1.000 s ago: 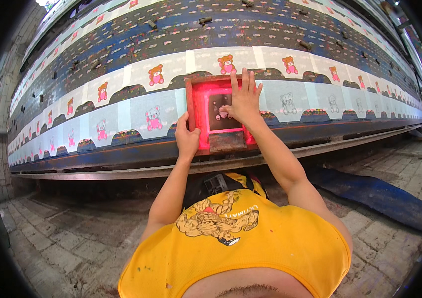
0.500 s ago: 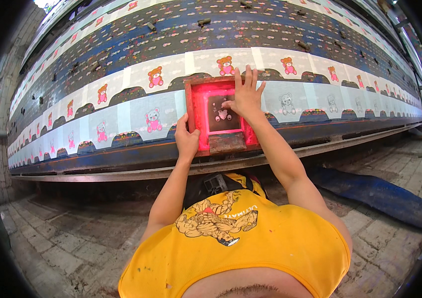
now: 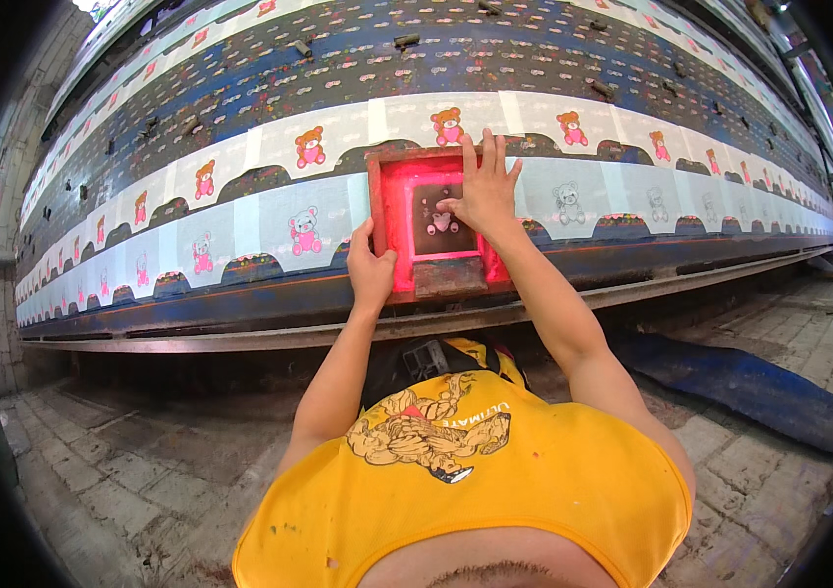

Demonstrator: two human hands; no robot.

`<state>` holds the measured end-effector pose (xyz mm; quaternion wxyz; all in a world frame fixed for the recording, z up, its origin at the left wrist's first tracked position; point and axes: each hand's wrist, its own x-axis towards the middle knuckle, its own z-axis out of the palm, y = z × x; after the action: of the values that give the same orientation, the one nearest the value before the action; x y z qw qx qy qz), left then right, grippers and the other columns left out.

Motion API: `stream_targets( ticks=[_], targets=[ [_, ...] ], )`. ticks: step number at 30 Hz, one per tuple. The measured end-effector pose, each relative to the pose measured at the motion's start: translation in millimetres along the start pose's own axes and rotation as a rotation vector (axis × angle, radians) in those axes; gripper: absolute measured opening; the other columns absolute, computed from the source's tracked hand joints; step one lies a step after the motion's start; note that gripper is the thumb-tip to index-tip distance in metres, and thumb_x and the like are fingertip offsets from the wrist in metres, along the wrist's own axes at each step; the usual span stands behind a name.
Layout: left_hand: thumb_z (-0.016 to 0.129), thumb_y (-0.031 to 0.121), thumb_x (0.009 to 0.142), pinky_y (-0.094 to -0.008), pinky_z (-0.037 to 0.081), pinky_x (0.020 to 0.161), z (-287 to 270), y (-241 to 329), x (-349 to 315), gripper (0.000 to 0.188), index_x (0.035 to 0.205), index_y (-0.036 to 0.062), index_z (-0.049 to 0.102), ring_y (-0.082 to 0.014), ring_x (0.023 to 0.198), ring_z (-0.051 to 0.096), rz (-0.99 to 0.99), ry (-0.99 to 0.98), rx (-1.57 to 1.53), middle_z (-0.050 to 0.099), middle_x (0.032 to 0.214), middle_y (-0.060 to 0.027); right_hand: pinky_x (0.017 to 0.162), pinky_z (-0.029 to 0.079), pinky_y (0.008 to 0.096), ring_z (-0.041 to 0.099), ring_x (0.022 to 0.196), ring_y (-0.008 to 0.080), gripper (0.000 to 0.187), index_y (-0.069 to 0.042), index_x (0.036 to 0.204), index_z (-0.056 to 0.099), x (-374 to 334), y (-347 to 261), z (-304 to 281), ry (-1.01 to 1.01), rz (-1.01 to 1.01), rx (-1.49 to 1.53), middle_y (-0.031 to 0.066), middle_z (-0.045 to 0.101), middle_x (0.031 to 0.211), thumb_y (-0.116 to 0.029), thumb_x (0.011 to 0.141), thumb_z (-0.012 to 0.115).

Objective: The person repeatedly rubs a small dark square inside a pink rectangular frame with their right hand while holding the frame steady with the left. The action is performed over a conveyor belt carrying printed sheets with teddy bear motifs. The person continues the rubbing motion throughout the clip.

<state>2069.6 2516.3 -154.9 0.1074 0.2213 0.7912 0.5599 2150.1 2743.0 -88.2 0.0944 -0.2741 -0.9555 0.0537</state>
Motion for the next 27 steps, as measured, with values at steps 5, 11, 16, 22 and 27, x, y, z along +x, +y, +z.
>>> stream_targets(
  ticks=[5, 11, 16, 22, 27],
  targets=[
    [0.071, -0.007, 0.077, -0.0396, 0.047, 0.112, 2, -2, 2, 0.063, 0.138, -0.0079, 0.057, -0.0340, 0.128, 0.062, 0.005, 0.009, 0.022, 0.064, 0.134, -0.0226, 0.114, 0.026, 0.0790, 0.018, 0.158, 0.0462, 0.127, -0.004, 0.163, 0.026, -7, 0, 4, -0.082, -0.003, -0.088, 0.0262, 0.022, 0.168, -0.053, 0.066, 0.092],
    [0.070, -0.007, 0.077, -0.0400, 0.047, 0.113, 3, -7, 0, 0.063, 0.138, -0.0077, 0.057, -0.0341, 0.128, 0.062, 0.002, 0.009, -0.017, 0.064, 0.134, -0.0222, 0.114, 0.024, 0.0803, 0.014, 0.160, 0.0451, 0.132, -0.004, 0.164, 0.025, -16, -1, -3, -0.092, 0.009, -0.042, 0.0251, 0.020, 0.169, -0.057, 0.063, 0.093],
    [0.070, -0.007, 0.077, -0.0398, 0.047, 0.113, 1, 2, 2, 0.063, 0.139, -0.0078, 0.057, -0.0338, 0.130, 0.061, 0.017, -0.016, 0.015, 0.064, 0.135, -0.0223, 0.114, 0.022, 0.0817, 0.012, 0.160, 0.0438, 0.132, -0.005, 0.163, 0.026, -18, 10, -4, -0.088, 0.034, -0.036, 0.0227, 0.015, 0.172, -0.057, 0.062, 0.094],
    [0.071, -0.007, 0.078, -0.0401, 0.047, 0.112, 1, -1, 1, 0.063, 0.139, -0.0079, 0.057, -0.0342, 0.130, 0.061, 0.008, -0.013, 0.004, 0.064, 0.135, -0.0224, 0.114, 0.023, 0.0815, 0.012, 0.160, 0.0456, 0.129, -0.007, 0.163, 0.028, -18, 12, -4, -0.040, 0.050, -0.005, 0.0243, 0.015, 0.171, -0.050, 0.062, 0.095],
    [0.071, -0.006, 0.078, -0.0400, 0.047, 0.112, 1, -3, 0, 0.062, 0.139, -0.0075, 0.057, -0.0346, 0.129, 0.061, -0.004, -0.001, 0.001, 0.064, 0.135, -0.0227, 0.114, 0.024, 0.0812, 0.012, 0.160, 0.0467, 0.128, -0.007, 0.163, 0.027, -19, 8, -9, -0.133, 0.018, -0.046, 0.0248, 0.016, 0.171, -0.047, 0.063, 0.096]
  ],
)
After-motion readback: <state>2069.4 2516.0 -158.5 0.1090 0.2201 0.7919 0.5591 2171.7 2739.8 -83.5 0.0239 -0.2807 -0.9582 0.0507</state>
